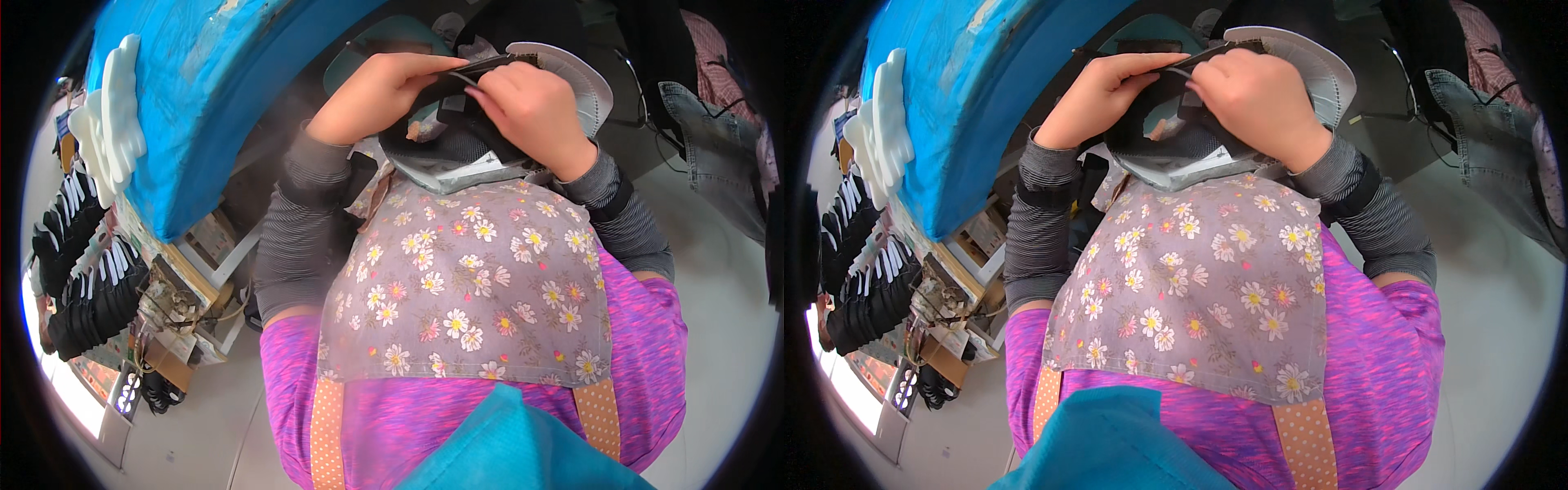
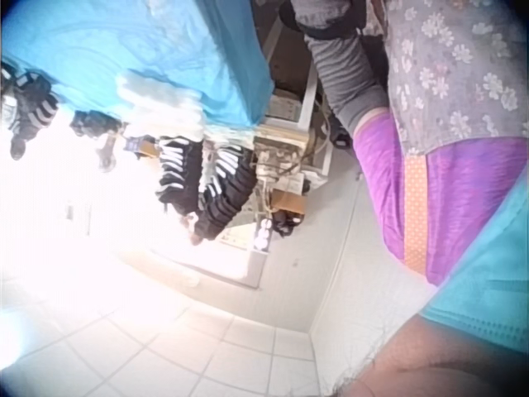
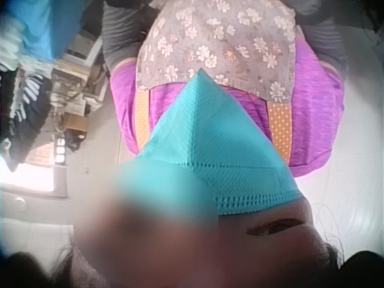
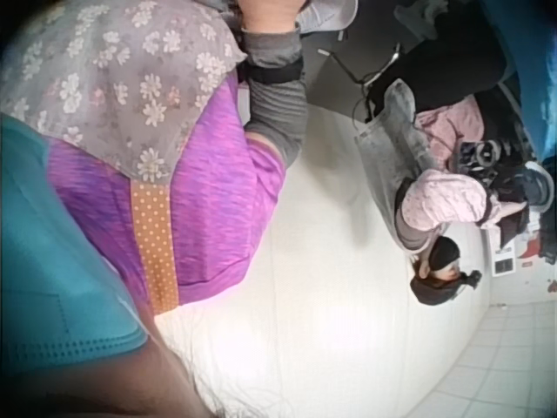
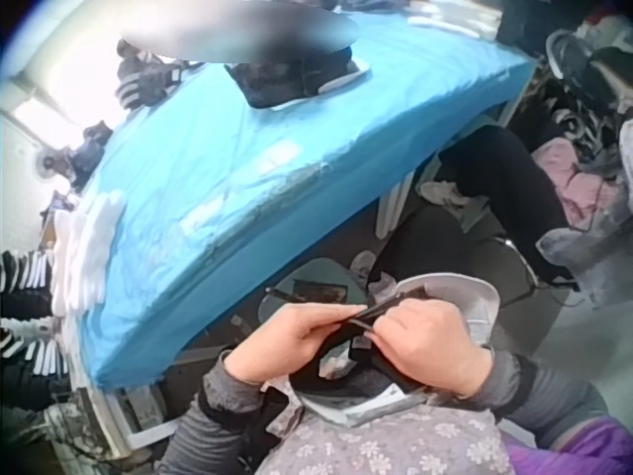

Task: The person handles a black shoe upper, turning it over to check different sides before inserting a white foam component and a grey lining into the heel and interior. The person then places the assembled component into a yellow basket.

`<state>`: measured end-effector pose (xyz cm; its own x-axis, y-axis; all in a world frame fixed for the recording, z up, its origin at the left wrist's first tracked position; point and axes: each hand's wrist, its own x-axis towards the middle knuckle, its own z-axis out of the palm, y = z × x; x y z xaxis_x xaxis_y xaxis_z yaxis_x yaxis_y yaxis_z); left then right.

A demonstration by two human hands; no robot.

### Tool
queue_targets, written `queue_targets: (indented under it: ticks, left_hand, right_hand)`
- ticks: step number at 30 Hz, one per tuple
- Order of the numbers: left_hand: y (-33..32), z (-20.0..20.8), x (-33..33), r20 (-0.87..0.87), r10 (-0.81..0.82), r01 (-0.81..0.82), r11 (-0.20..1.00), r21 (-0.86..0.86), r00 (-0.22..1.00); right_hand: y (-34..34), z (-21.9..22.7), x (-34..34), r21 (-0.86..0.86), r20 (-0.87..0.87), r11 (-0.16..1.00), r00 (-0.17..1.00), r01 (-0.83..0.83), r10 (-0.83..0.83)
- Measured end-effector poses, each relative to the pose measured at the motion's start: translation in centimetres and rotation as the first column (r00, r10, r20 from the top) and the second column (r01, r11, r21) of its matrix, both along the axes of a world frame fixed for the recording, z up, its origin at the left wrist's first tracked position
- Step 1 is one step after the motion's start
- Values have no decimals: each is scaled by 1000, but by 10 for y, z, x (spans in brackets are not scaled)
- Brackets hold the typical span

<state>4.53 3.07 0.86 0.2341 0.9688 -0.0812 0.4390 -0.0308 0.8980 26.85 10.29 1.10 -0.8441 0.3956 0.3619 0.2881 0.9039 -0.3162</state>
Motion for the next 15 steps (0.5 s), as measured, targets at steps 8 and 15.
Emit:
queue_targets:
  ticks: [8,15]
  left_hand:
    - [3,13,9,-227,5,19,995,101,974]
    - [9,1,14,-358,75,40,952,303,931]
  right_hand:
    - [4,-11,-5,-3,-132,991,983,130,-129]
    - [6,3,-6,-39,-166,995,982,89,-94]
